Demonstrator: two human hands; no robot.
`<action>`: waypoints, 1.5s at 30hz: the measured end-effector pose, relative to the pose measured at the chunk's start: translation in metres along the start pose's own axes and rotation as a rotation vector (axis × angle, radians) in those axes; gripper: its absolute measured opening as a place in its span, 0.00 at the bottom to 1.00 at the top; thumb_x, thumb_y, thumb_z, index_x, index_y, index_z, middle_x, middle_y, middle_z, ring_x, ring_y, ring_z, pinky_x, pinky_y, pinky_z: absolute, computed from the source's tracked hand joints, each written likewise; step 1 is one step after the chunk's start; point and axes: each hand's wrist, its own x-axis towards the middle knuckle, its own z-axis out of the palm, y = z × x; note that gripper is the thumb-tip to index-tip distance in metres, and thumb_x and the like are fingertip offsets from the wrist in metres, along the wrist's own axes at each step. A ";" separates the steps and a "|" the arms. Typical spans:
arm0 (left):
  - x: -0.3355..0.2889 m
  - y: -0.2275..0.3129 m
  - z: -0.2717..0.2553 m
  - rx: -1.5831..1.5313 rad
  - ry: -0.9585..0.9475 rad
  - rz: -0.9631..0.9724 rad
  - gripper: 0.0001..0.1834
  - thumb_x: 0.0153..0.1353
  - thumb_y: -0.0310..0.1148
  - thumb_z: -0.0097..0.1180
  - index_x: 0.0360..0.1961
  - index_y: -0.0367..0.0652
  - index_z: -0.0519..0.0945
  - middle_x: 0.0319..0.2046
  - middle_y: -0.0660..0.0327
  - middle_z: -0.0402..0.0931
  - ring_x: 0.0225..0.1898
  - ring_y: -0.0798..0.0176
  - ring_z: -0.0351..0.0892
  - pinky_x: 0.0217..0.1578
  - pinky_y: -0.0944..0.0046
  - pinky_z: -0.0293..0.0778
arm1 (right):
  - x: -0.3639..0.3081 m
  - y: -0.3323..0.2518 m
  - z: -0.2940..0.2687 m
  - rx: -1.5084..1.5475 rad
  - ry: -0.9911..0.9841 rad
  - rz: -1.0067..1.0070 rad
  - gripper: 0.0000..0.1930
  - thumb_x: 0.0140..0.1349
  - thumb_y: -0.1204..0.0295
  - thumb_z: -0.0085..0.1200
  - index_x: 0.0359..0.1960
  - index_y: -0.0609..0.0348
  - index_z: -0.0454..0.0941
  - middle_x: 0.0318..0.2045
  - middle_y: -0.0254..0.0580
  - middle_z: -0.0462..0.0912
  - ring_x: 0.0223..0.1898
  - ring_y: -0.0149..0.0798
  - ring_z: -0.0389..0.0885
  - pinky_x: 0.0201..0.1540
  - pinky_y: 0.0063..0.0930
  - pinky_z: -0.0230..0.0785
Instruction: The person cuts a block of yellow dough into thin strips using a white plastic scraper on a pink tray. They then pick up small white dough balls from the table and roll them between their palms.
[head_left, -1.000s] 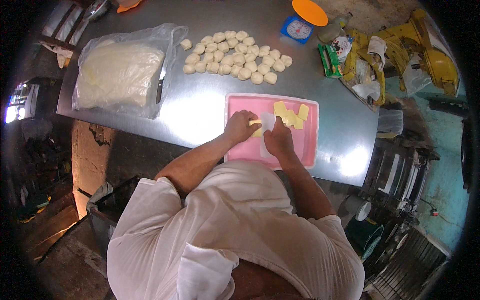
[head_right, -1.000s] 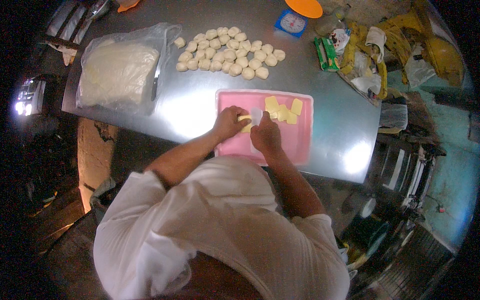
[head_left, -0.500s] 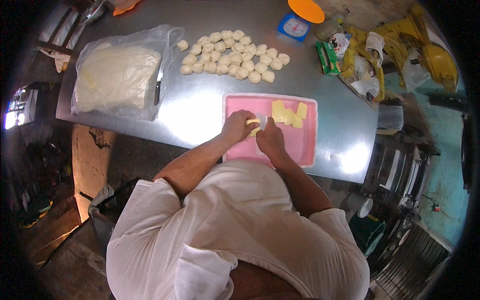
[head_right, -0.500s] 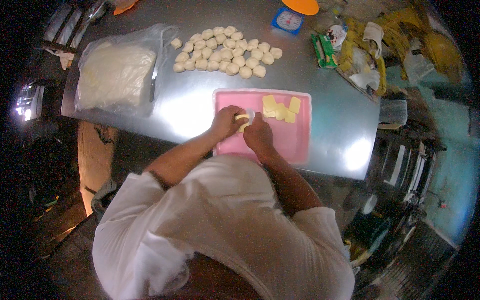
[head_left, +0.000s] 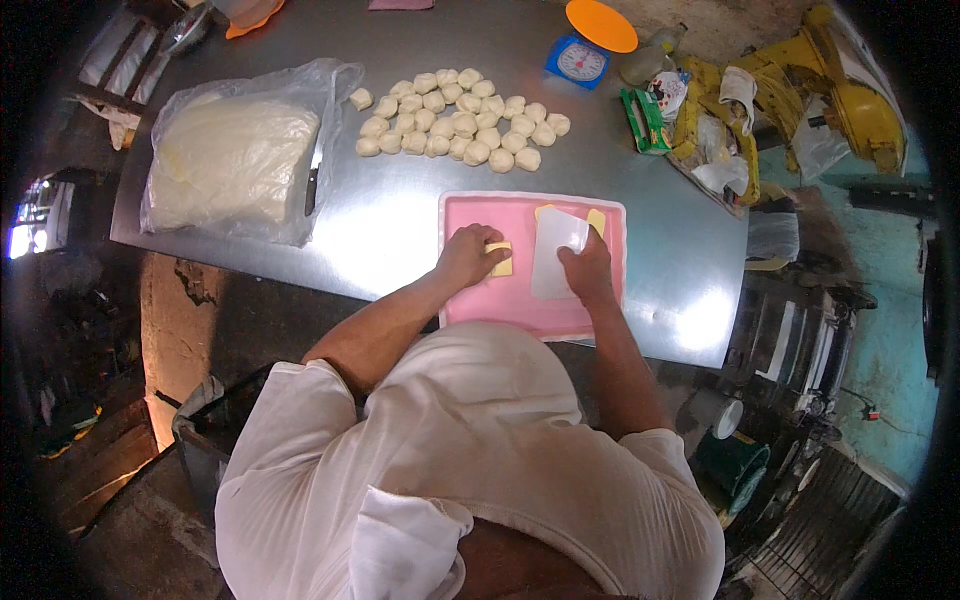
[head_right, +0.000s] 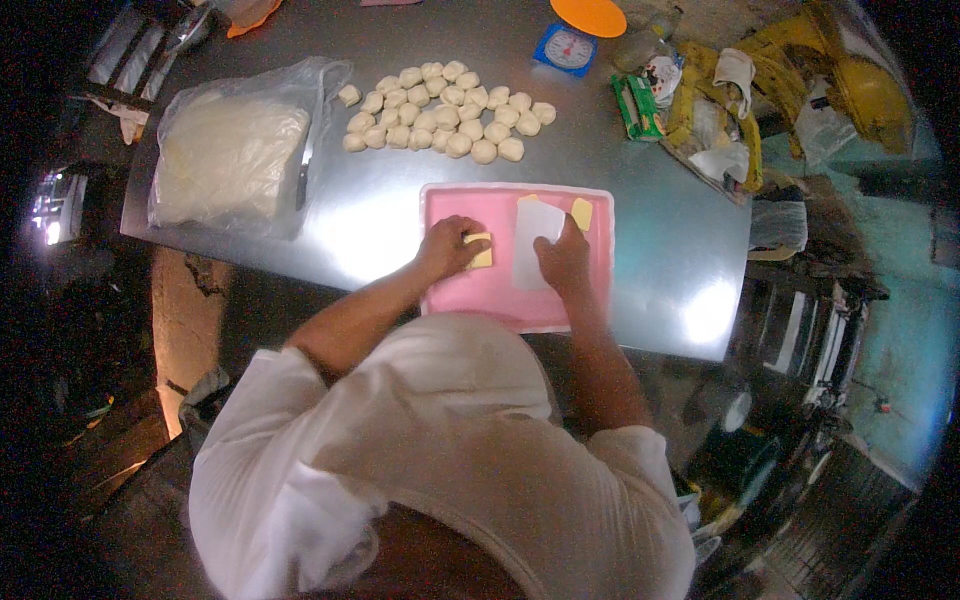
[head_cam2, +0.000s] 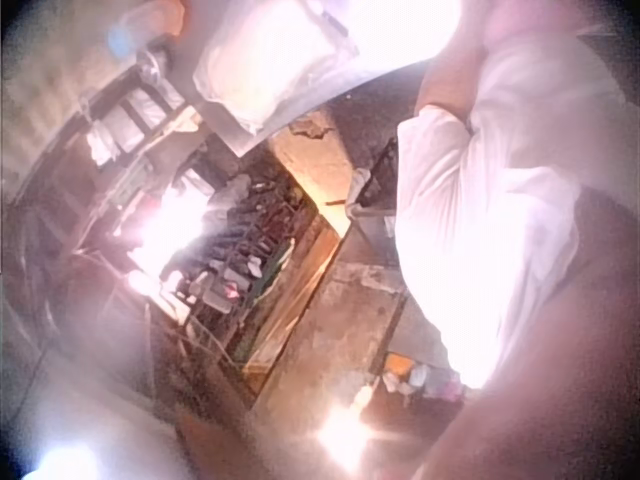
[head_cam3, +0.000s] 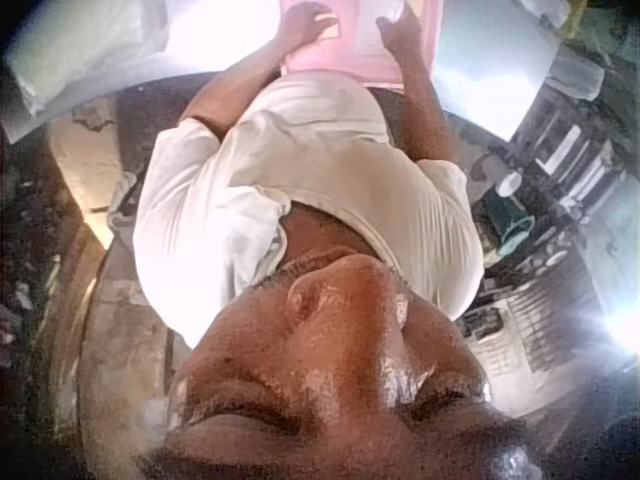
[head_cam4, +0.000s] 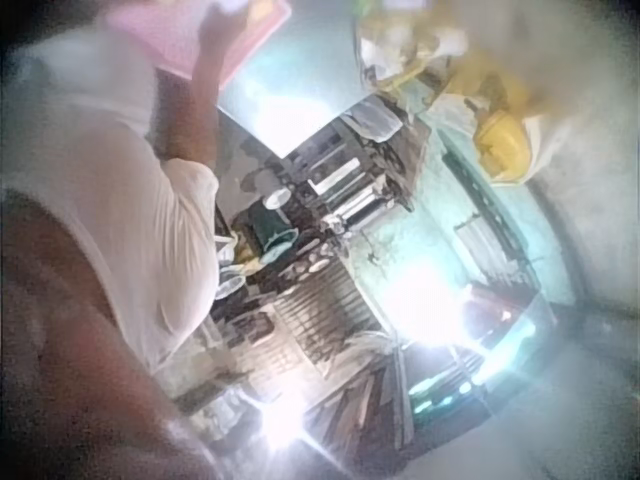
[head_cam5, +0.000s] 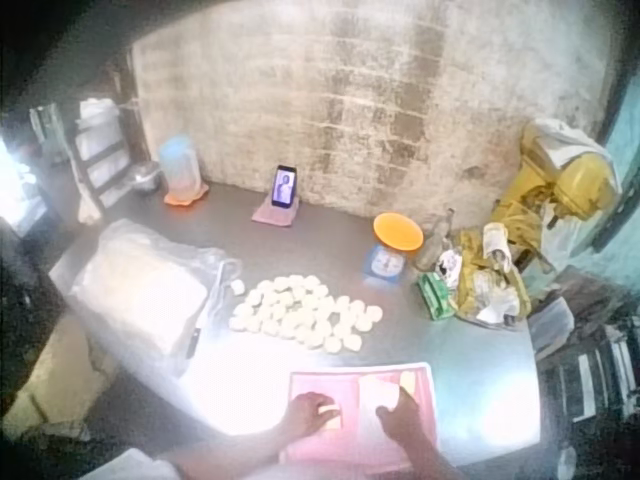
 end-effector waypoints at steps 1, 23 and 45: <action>0.001 0.002 -0.001 -0.006 -0.015 -0.003 0.22 0.61 0.44 0.70 0.46 0.36 0.87 0.43 0.44 0.84 0.45 0.43 0.84 0.49 0.49 0.78 | 0.007 0.020 0.000 0.077 -0.021 0.032 0.23 0.56 0.72 0.59 0.54 0.65 0.76 0.46 0.61 0.86 0.50 0.62 0.85 0.55 0.51 0.77; -0.006 0.004 -0.001 -0.014 0.035 -0.002 0.24 0.62 0.47 0.69 0.47 0.35 0.86 0.43 0.43 0.84 0.46 0.43 0.84 0.50 0.50 0.79 | 0.029 0.014 0.018 0.152 -0.132 0.126 0.24 0.60 0.78 0.59 0.61 0.64 0.76 0.49 0.45 0.86 0.49 0.42 0.86 0.55 0.36 0.77; 0.003 0.016 -0.020 0.235 -0.145 -0.164 0.26 0.59 0.54 0.67 0.50 0.45 0.88 0.46 0.51 0.87 0.48 0.46 0.86 0.53 0.50 0.80 | -0.022 -0.052 0.037 -0.219 -0.188 -0.033 0.23 0.57 0.74 0.53 0.55 0.69 0.70 0.41 0.72 0.84 0.44 0.73 0.83 0.50 0.64 0.75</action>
